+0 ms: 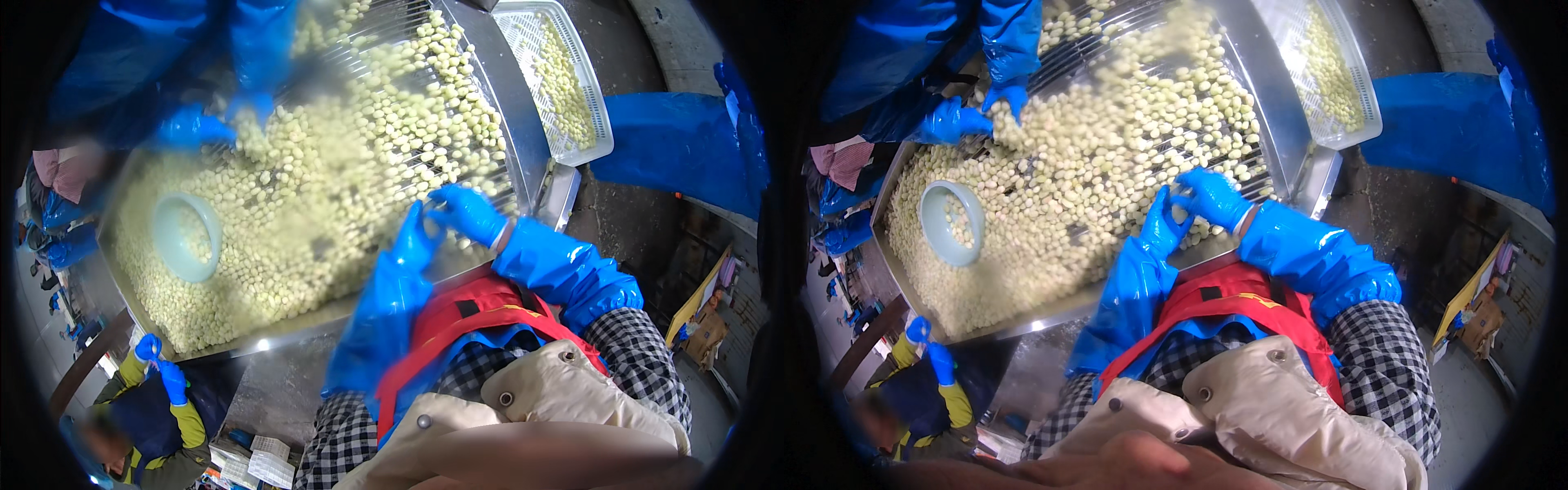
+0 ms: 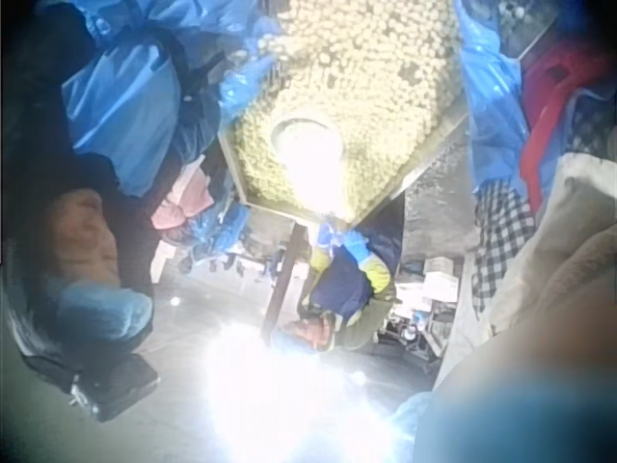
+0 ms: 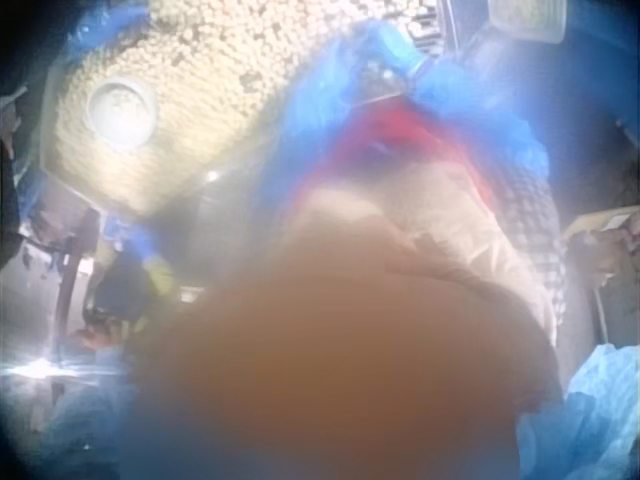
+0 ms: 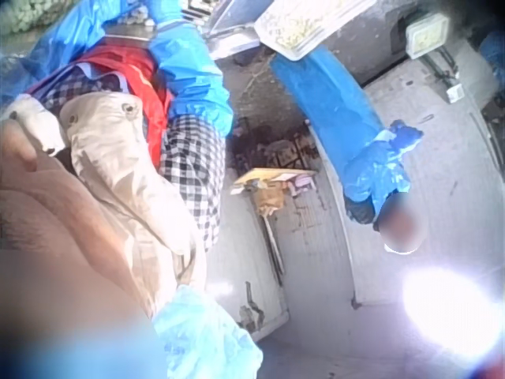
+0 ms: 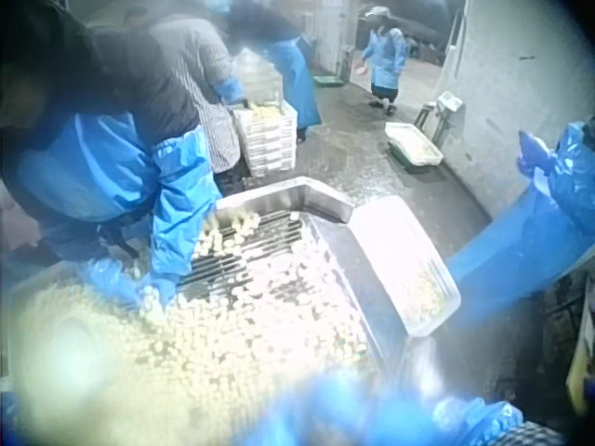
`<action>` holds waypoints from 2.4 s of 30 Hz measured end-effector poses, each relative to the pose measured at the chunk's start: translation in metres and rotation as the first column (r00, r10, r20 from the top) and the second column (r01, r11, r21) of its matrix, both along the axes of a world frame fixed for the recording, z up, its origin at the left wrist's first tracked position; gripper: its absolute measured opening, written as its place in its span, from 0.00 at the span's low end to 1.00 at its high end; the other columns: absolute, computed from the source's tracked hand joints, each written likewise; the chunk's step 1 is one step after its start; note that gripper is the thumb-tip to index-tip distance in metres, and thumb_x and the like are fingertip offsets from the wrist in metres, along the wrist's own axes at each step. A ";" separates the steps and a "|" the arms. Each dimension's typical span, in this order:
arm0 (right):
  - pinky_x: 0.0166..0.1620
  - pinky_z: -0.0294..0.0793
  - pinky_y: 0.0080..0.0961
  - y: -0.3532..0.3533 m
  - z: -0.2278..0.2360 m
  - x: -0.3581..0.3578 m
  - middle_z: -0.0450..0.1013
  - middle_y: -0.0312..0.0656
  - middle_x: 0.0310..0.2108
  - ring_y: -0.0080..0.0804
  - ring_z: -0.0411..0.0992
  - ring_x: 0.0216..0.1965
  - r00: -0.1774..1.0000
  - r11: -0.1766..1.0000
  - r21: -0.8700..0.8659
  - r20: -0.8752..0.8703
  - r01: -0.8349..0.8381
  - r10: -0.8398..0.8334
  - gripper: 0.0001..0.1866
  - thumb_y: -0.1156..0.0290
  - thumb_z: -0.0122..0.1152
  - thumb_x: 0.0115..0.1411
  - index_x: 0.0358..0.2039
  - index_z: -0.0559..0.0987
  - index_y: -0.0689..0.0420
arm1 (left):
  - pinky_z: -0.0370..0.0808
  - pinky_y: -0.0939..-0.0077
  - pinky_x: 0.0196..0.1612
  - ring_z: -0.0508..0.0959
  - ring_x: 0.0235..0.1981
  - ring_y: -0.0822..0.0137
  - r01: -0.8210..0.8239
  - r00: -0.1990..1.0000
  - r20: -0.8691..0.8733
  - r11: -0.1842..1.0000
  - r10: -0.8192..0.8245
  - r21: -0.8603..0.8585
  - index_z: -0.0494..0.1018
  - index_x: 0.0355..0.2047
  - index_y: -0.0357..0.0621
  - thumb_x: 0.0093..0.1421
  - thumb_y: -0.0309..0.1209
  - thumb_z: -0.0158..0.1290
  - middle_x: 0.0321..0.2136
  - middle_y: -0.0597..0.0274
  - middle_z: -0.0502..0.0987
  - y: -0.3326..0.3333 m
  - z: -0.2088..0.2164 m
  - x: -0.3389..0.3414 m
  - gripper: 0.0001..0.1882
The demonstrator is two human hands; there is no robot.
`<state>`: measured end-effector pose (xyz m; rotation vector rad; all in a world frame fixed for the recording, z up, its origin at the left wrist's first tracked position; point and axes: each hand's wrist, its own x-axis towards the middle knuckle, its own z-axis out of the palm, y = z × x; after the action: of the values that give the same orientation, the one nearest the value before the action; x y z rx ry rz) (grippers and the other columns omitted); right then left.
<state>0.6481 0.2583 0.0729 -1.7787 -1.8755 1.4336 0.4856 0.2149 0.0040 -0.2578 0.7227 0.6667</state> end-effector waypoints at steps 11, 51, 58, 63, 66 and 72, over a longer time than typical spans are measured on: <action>0.50 0.71 0.43 0.032 -0.040 0.024 0.72 0.49 0.47 0.49 0.70 0.49 0.905 0.893 0.208 0.247 -0.399 0.347 0.24 0.63 0.65 0.54 0.50 0.75 0.56 | 0.70 0.92 0.20 0.75 0.33 0.71 -0.074 0.945 0.295 0.973 0.139 -0.220 0.63 0.63 0.52 0.68 0.32 0.47 0.47 0.60 0.71 0.011 -0.003 -0.034 0.23; 0.43 0.76 0.36 0.098 -0.061 0.100 0.77 0.47 0.39 0.45 0.76 0.39 0.829 0.903 0.417 0.466 0.102 -0.309 0.15 0.66 0.61 0.57 0.45 0.78 0.52 | 0.71 0.90 0.25 0.75 0.38 0.74 -0.040 0.999 0.005 0.991 0.040 -0.126 0.69 0.58 0.46 0.64 0.35 0.52 0.48 0.64 0.72 0.014 0.011 -0.025 0.22; 0.41 0.77 0.34 0.051 -0.006 0.028 0.78 0.49 0.35 0.42 0.78 0.37 0.976 0.973 0.195 0.153 0.122 -0.153 0.15 0.63 0.63 0.56 0.42 0.80 0.56 | 0.74 0.87 0.29 0.74 0.44 0.70 -0.087 0.994 0.062 0.996 0.088 -0.011 0.64 0.61 0.46 0.67 0.35 0.47 0.53 0.62 0.69 0.018 0.021 -0.018 0.23; 0.41 0.78 0.32 0.046 -0.007 0.008 0.78 0.47 0.39 0.39 0.79 0.37 0.942 0.924 0.180 -0.044 0.336 -0.334 0.19 0.63 0.66 0.56 0.47 0.79 0.56 | 0.77 0.80 0.32 0.75 0.47 0.65 -0.084 0.996 0.028 0.996 0.084 -0.006 0.63 0.62 0.49 0.68 0.38 0.45 0.54 0.58 0.68 0.012 0.006 -0.019 0.23; 0.45 0.77 0.35 0.085 -0.036 0.027 0.76 0.47 0.43 0.43 0.77 0.41 0.922 0.887 0.398 0.200 0.233 -0.332 0.17 0.68 0.63 0.57 0.48 0.78 0.53 | 0.77 0.80 0.31 0.75 0.42 0.68 -0.154 0.961 0.197 0.966 0.195 -0.205 0.64 0.61 0.50 0.66 0.37 0.49 0.53 0.58 0.69 0.010 -0.001 -0.028 0.23; 0.46 0.74 0.42 0.066 -0.054 0.034 0.75 0.47 0.44 0.50 0.74 0.43 0.962 0.891 0.451 0.222 0.042 -0.157 0.14 0.67 0.59 0.58 0.45 0.79 0.52 | 0.72 0.84 0.24 0.76 0.36 0.71 -0.147 0.903 0.369 0.966 0.219 -0.213 0.65 0.61 0.53 0.67 0.35 0.47 0.53 0.58 0.70 0.007 0.006 -0.047 0.22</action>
<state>0.6817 0.3243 0.0194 -1.8484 -1.9881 0.6848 0.4385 0.2220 0.0100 -0.6154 0.3750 0.7026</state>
